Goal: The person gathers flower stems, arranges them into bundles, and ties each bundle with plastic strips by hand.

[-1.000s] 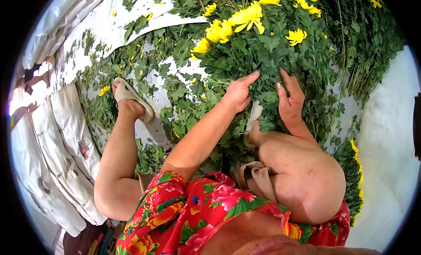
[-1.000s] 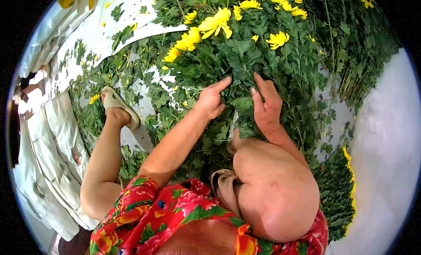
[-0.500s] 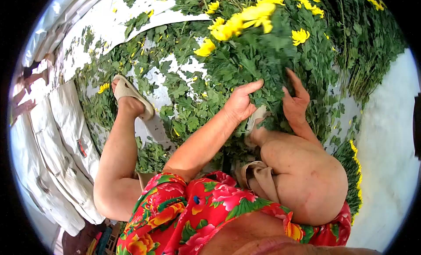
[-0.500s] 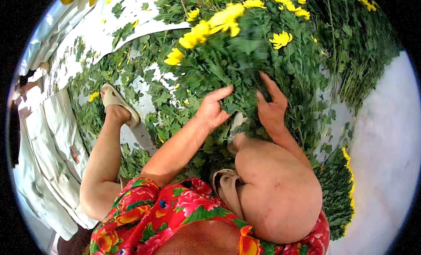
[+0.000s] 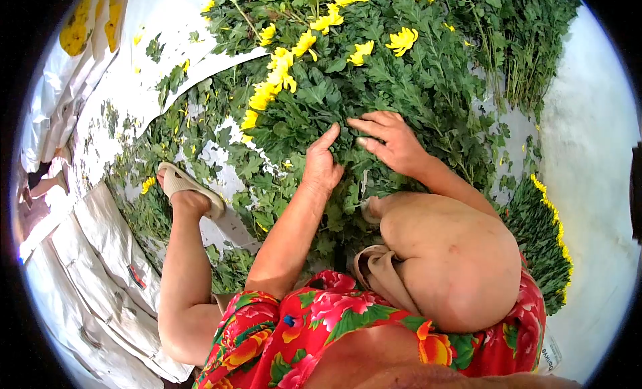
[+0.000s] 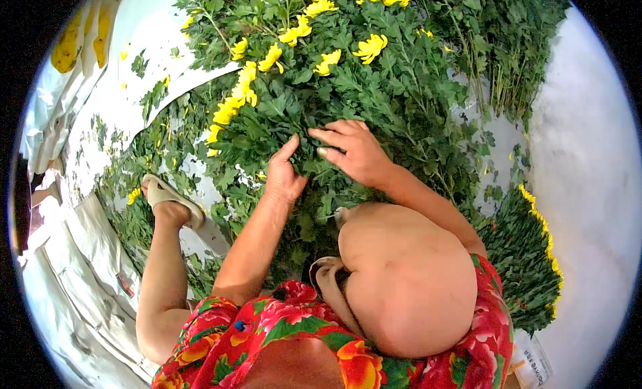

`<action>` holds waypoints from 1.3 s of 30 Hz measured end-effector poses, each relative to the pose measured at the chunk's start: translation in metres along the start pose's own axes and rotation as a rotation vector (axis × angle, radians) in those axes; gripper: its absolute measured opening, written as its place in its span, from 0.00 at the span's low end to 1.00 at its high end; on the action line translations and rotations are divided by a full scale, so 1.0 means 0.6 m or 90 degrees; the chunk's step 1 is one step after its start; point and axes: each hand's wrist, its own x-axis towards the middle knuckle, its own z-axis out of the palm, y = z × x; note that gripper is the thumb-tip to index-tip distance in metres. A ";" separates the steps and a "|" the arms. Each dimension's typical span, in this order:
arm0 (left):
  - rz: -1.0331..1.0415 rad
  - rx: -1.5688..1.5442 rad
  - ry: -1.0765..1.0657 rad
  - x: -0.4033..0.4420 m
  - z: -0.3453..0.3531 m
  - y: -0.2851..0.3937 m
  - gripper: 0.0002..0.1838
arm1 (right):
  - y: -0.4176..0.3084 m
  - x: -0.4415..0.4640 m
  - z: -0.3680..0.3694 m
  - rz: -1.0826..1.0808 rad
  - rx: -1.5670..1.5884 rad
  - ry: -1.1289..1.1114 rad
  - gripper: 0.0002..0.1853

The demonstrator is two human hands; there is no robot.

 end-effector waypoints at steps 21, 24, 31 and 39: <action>0.042 -0.023 -0.022 0.012 -0.014 0.012 0.22 | 0.193 -0.105 -0.024 0.348 -0.458 0.225 0.26; 0.041 -0.020 -0.028 0.010 -0.012 0.012 0.21 | 0.180 -0.086 -0.023 0.338 -0.551 0.234 0.36; 0.040 -0.016 -0.059 0.005 -0.008 0.015 0.21 | 0.193 -0.080 -0.067 0.421 -0.449 0.132 0.34; 0.037 -0.014 -0.083 0.004 -0.002 0.011 0.27 | 0.112 -0.115 -0.094 0.321 -0.301 0.293 0.33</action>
